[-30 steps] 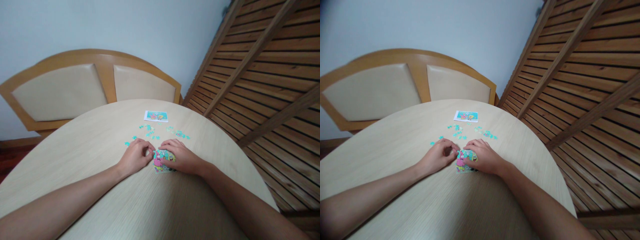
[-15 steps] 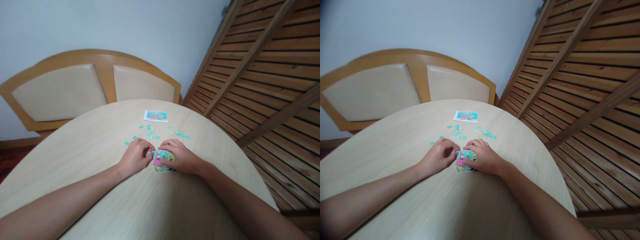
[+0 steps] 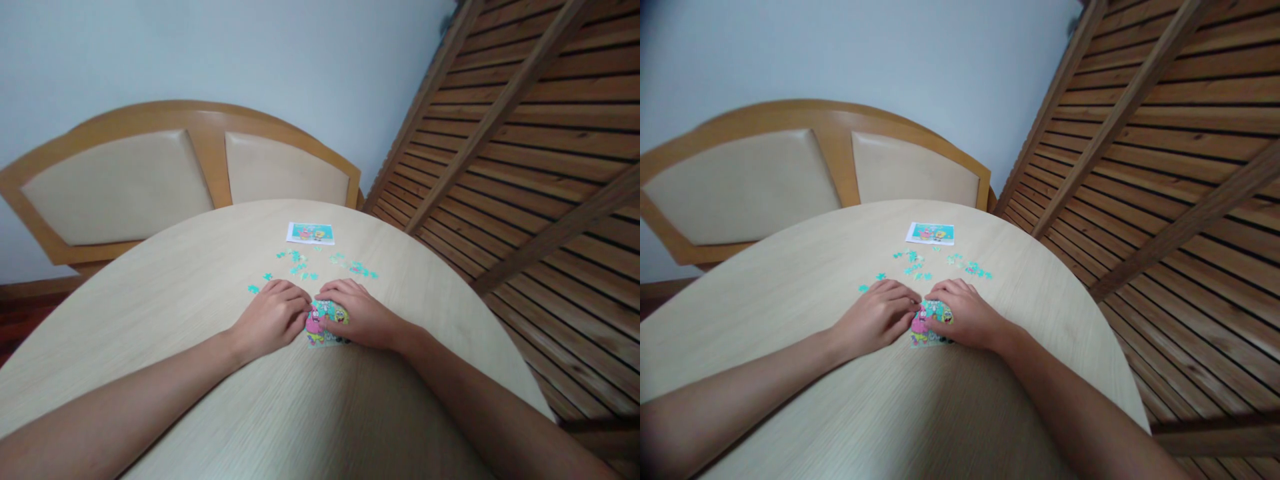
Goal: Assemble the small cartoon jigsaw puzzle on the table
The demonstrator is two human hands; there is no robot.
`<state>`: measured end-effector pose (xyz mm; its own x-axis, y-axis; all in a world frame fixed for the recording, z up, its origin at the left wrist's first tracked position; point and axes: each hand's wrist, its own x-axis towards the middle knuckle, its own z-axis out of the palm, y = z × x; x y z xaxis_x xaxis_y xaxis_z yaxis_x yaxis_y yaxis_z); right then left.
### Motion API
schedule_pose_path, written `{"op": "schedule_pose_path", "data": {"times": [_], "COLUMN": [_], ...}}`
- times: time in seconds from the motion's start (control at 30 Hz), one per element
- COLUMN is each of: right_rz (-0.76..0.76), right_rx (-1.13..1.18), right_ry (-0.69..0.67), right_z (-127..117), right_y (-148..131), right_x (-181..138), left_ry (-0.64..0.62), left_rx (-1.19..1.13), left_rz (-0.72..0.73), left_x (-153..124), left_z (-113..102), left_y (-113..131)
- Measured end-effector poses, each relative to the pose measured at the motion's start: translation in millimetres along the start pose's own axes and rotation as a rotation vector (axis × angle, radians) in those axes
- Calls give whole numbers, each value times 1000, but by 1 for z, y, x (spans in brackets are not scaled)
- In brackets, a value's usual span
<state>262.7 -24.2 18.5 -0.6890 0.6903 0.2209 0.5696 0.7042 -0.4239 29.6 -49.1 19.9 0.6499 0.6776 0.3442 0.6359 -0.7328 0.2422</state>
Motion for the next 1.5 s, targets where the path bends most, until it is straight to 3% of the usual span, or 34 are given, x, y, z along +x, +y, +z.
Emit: {"op": "schedule_pose_path", "data": {"times": [0.4,0.63,0.8,1.2,1.5], "right_rz": [1,323,455,444,438], "right_rx": [13,-180,-260,-274,-327], "right_ry": [28,298,360,313,325], "right_z": [-1,-11,-13,-15,-18], "right_y": [4,48,72,69,60], "right_x": [1,-1,-5,-4,-4], "left_ry": [-76,-14,45,8,31], "left_rx": [11,-16,-15,-15,-6], "left_rz": [73,92,83,82,-13], "left_x": [0,-2,-3,-2,-3], "left_z": [-2,1,4,5,6], "left_y": [-3,-5,-5,-3,-5]}}
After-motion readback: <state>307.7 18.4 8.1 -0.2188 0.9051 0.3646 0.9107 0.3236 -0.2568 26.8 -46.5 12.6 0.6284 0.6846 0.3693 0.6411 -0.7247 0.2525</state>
